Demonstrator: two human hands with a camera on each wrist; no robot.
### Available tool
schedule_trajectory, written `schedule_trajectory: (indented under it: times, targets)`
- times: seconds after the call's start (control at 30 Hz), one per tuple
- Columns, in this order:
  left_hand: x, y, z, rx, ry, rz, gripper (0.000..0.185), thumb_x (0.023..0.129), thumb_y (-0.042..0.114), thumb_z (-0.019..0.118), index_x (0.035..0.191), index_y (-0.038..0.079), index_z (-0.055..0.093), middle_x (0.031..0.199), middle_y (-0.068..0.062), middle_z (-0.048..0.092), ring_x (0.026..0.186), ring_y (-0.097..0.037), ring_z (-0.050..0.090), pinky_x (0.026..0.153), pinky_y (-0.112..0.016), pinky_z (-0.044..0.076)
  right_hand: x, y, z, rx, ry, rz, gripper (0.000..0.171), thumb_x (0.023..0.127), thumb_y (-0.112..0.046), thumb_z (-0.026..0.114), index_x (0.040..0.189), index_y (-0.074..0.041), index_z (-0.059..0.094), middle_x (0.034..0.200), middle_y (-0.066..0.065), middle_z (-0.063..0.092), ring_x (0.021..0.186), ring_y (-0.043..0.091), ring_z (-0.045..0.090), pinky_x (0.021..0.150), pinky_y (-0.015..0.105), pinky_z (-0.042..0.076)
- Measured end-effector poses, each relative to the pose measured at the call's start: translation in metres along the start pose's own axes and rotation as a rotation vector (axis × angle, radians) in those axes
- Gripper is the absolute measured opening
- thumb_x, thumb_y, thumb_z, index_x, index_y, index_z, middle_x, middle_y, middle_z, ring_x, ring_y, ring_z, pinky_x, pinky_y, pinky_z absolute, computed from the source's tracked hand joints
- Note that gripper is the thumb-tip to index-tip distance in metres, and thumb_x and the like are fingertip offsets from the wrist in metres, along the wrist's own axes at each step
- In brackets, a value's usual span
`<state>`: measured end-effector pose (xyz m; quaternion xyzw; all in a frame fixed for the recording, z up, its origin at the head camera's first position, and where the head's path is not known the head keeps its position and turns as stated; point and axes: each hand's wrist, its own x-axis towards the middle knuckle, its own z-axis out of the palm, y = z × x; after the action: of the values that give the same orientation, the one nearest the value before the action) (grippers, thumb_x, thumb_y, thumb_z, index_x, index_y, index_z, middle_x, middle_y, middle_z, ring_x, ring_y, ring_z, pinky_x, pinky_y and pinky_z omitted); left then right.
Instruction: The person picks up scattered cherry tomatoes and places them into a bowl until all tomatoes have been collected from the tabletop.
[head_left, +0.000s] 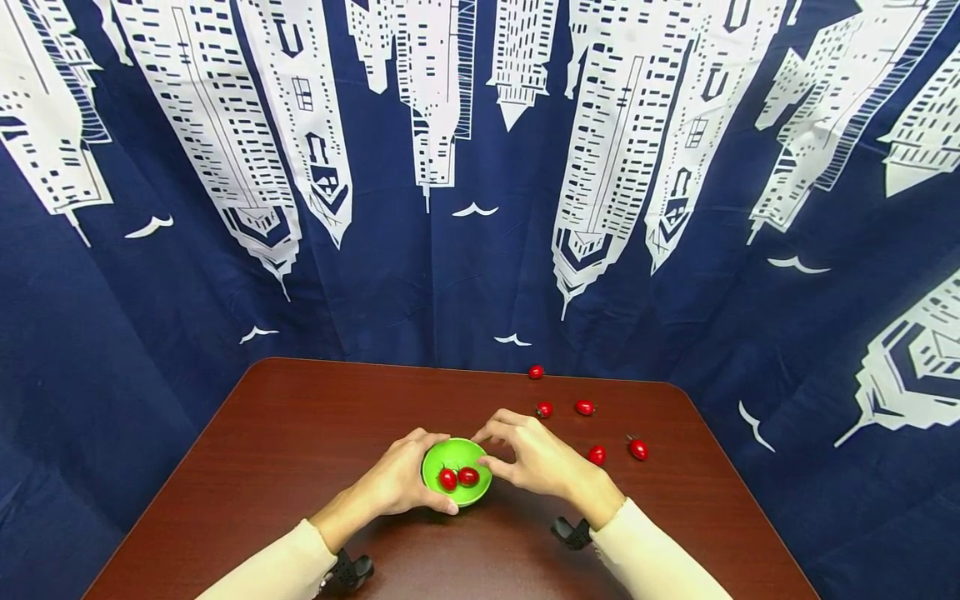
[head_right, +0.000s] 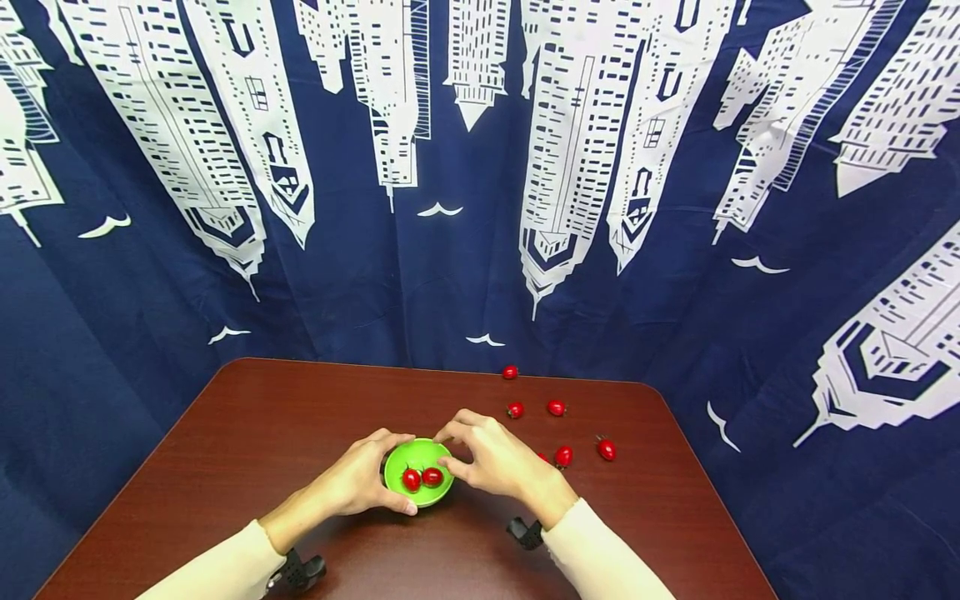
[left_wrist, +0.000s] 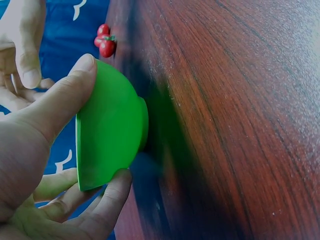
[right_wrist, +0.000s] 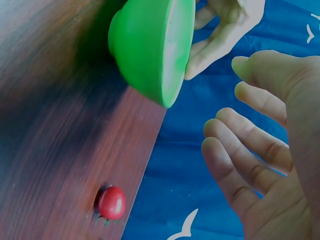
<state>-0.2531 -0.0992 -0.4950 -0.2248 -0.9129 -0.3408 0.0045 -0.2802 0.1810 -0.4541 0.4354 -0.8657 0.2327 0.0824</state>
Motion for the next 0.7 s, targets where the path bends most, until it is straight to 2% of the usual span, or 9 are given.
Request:
schedule_trajectory:
  times: [0.17,0.4,0.57,0.7]
  targets:
    - [0.001,0.0,0.001,0.0,0.006,-0.008,0.109,0.063,0.038,0.117,0.154,-0.001,0.07,0.127,-0.009,0.074,0.117,-0.026,0.069,0.104,-0.047,0.062,-0.008,0.007,-0.005,-0.02,0.029,0.028,0.025,0.103,-0.014,0.088,0.127,-0.01,0.083,0.122,0.003,0.08,0.105,0.022,0.084,0.096,0.041,0.071]
    - [0.0,-0.001,0.002,0.001,0.017,-0.003,0.109,0.063,0.038,0.118,0.154,0.0,0.07,0.126,-0.008,0.074,0.116,-0.027,0.069,0.104,-0.046,0.062,-0.02,0.023,-0.016,-0.05,0.076,0.059,0.025,0.103,-0.016,0.089,0.127,-0.016,0.083,0.124,-0.001,0.081,0.105,0.026,0.082,0.096,0.043,0.07]
    - [0.0,-0.001,0.002,0.008,0.024,0.004,0.11,0.061,0.037,0.118,0.153,0.001,0.071,0.127,-0.008,0.074,0.117,-0.028,0.07,0.105,-0.045,0.062,-0.031,0.033,-0.026,-0.082,0.113,0.085,0.026,0.101,-0.018,0.092,0.126,-0.019,0.084,0.123,-0.004,0.082,0.102,0.018,0.08,0.092,0.041,0.07]
    - [-0.001,0.0,0.0,0.014,0.027,0.001,0.111,0.061,0.038,0.118,0.154,0.001,0.07,0.125,-0.007,0.074,0.116,-0.028,0.07,0.106,-0.046,0.062,-0.039,0.042,-0.035,-0.101,0.137,0.109,0.028,0.1,-0.016,0.093,0.126,-0.02,0.084,0.122,-0.004,0.081,0.102,0.017,0.077,0.089,0.039,0.069]
